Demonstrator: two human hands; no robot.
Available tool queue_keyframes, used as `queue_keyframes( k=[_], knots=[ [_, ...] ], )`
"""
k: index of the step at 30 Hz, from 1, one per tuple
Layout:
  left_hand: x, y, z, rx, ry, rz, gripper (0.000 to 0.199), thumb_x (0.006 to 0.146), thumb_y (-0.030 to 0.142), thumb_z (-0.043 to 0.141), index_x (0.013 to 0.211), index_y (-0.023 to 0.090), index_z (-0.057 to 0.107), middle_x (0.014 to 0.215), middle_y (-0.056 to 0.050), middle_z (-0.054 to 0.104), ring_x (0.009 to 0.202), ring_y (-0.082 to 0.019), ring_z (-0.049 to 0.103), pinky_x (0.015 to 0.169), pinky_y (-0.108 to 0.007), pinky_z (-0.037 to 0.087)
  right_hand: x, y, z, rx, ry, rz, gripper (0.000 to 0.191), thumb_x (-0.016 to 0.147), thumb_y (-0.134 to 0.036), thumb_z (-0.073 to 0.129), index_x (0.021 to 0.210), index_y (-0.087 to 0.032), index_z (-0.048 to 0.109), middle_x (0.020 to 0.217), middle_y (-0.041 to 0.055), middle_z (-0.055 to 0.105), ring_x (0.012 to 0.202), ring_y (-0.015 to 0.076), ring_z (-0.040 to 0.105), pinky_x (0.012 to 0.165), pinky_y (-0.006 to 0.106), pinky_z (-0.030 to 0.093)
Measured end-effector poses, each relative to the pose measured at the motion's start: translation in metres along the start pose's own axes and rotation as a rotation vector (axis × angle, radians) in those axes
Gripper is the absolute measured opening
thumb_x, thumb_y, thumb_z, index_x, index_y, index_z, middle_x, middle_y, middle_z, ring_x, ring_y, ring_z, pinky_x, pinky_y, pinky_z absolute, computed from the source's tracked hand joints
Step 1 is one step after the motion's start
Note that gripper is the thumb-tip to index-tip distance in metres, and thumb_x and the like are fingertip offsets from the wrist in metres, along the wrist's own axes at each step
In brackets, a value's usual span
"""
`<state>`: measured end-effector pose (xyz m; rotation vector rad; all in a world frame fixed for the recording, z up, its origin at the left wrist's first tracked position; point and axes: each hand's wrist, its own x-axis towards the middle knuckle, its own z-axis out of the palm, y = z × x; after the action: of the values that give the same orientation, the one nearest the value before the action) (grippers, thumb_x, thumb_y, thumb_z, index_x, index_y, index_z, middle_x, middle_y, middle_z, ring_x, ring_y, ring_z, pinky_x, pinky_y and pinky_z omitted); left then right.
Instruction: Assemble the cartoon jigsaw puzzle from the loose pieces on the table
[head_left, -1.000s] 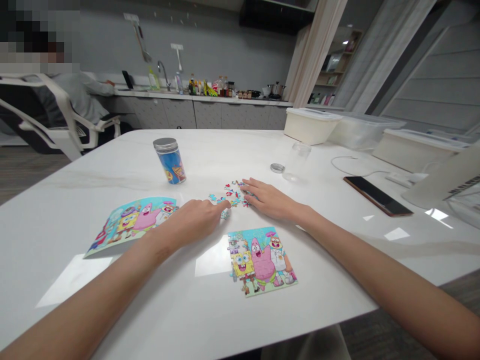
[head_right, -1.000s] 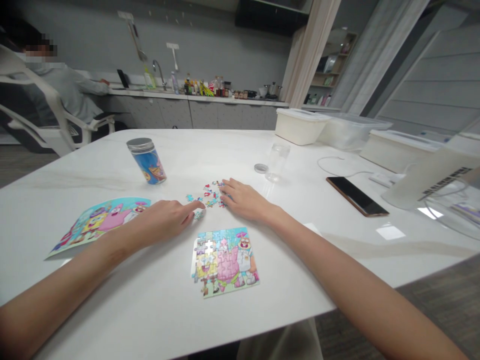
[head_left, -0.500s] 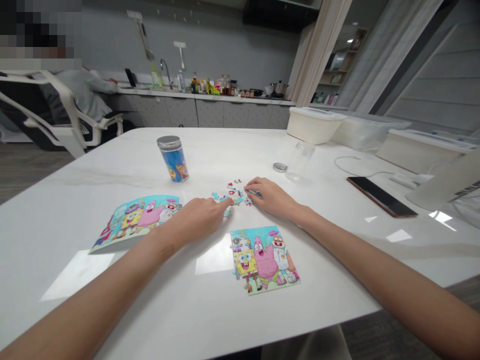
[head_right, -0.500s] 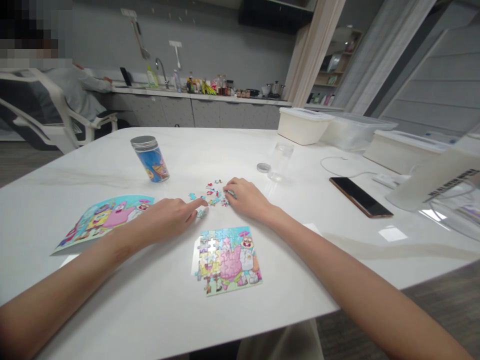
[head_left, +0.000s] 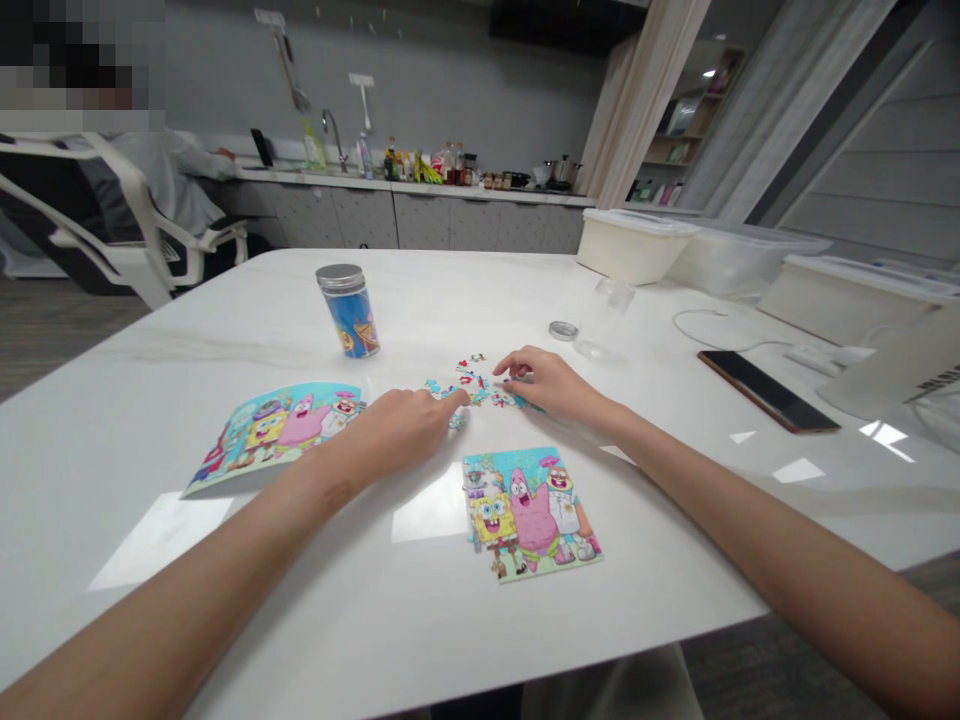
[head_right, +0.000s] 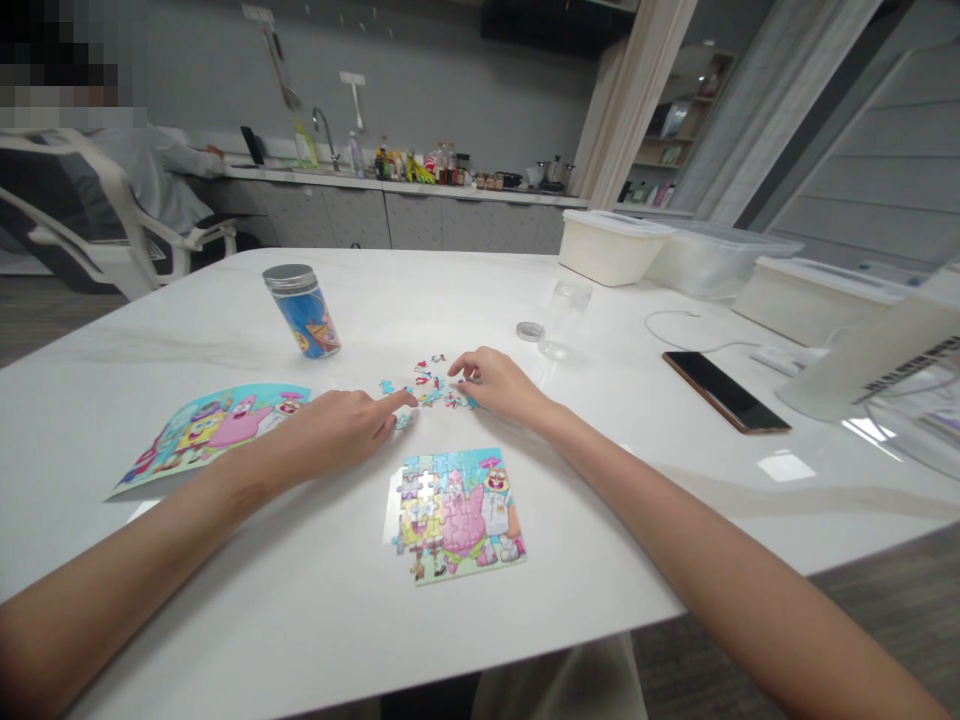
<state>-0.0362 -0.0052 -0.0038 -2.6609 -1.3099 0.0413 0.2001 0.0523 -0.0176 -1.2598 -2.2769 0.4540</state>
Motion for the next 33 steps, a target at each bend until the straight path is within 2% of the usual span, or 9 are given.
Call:
queue_keyframes(
  k=[3, 5, 9, 11, 16, 22, 26, 29, 33],
  knots=[
    [0.000, 0.000, 0.000, 0.005, 0.018, 0.009, 0.039, 0.092, 0.016, 0.035, 0.124, 0.018, 0.057, 0.061, -0.005, 0.063, 0.055, -0.019, 0.060, 0.050, -0.028, 0.032, 0.001, 0.000, -0.002, 0.121, 0.041, -0.008, 0.011, 0.080, -0.014, 0.061, 0.088, -0.019, 0.066, 0.086, 0.0050, 0.066, 0.078, 0.0168, 0.061, 0.080, 0.035, 0.050],
    [0.000, -0.001, 0.001, 0.003, 0.024, 0.010, 0.038, 0.092, 0.016, 0.035, 0.123, 0.018, 0.057, 0.061, -0.005, 0.063, 0.054, -0.019, 0.060, 0.050, -0.027, 0.032, 0.001, -0.003, -0.004, 0.272, 0.041, 0.038, 0.010, 0.077, -0.019, 0.066, 0.087, -0.019, 0.064, 0.083, 0.0040, 0.068, 0.075, 0.0164, 0.063, 0.078, 0.035, 0.051],
    [0.000, -0.001, 0.000, -0.008, 0.015, -0.001, 0.037, 0.092, 0.017, 0.037, 0.122, 0.018, 0.057, 0.063, -0.005, 0.064, 0.056, -0.018, 0.061, 0.052, -0.027, 0.036, -0.004, -0.015, -0.009, 0.659, -0.098, 0.166, 0.023, 0.069, -0.026, 0.075, 0.086, -0.019, 0.062, 0.087, 0.0049, 0.073, 0.081, 0.0176, 0.068, 0.081, 0.037, 0.054],
    [-0.001, -0.001, -0.003, -0.018, 0.005, -0.015, 0.036, 0.092, 0.019, 0.038, 0.122, 0.019, 0.058, 0.064, -0.005, 0.065, 0.057, -0.019, 0.061, 0.053, -0.027, 0.036, -0.007, -0.023, -0.012, 0.749, -0.185, 0.192, 0.022, 0.067, -0.026, 0.076, 0.084, -0.019, 0.062, 0.091, 0.0060, 0.075, 0.082, 0.0173, 0.069, 0.083, 0.037, 0.054],
    [-0.004, -0.001, -0.013, -0.148, 0.009, -0.007, 0.033, 0.092, 0.019, 0.040, 0.119, 0.021, 0.059, 0.064, -0.003, 0.064, 0.060, -0.019, 0.059, 0.056, -0.026, 0.036, -0.012, -0.035, -0.017, 0.748, -0.261, 0.216, 0.020, 0.069, -0.023, 0.074, 0.086, -0.020, 0.064, 0.094, 0.0061, 0.076, 0.081, 0.0169, 0.069, 0.075, 0.034, 0.052],
    [-0.011, -0.002, -0.031, -0.539, -0.119, 0.254, 0.018, 0.087, 0.030, 0.059, 0.097, 0.023, 0.071, 0.052, 0.007, 0.045, 0.052, -0.010, 0.045, 0.058, -0.021, 0.035, -0.014, -0.040, -0.021, 0.659, -0.261, 0.196, 0.019, 0.067, -0.024, 0.075, 0.082, -0.020, 0.063, 0.087, 0.0043, 0.072, 0.080, 0.0175, 0.067, 0.063, 0.029, 0.050],
    [-0.012, 0.000, -0.036, -0.683, -0.219, 0.349, 0.024, 0.083, 0.036, 0.067, 0.104, 0.027, 0.076, 0.051, 0.008, 0.033, 0.046, -0.009, 0.031, 0.049, -0.021, 0.029, -0.018, -0.046, -0.021, 0.626, -0.346, 0.157, 0.017, 0.068, -0.023, 0.074, 0.079, -0.019, 0.062, 0.080, 0.0024, 0.069, 0.079, 0.0159, 0.065, 0.072, 0.031, 0.052],
    [-0.012, 0.001, -0.035, -0.687, -0.252, 0.344, 0.024, 0.084, 0.033, 0.067, 0.105, 0.029, 0.077, 0.050, 0.007, 0.035, 0.048, -0.010, 0.027, 0.047, -0.021, 0.026, -0.020, -0.051, -0.019, 0.642, -0.386, 0.142, 0.015, 0.068, -0.021, 0.072, 0.079, -0.019, 0.061, 0.081, 0.0014, 0.067, 0.077, 0.0148, 0.064, 0.072, 0.030, 0.052],
    [-0.011, 0.000, -0.031, -0.731, -0.232, 0.369, 0.021, 0.084, 0.029, 0.066, 0.102, 0.028, 0.078, 0.050, 0.006, 0.044, 0.049, -0.009, 0.025, 0.046, -0.020, 0.026, -0.024, -0.056, -0.018, 0.629, -0.473, 0.142, 0.015, 0.069, -0.018, 0.070, 0.082, -0.019, 0.063, 0.081, 0.0006, 0.066, 0.072, 0.0128, 0.062, 0.066, 0.027, 0.049]
  ],
)
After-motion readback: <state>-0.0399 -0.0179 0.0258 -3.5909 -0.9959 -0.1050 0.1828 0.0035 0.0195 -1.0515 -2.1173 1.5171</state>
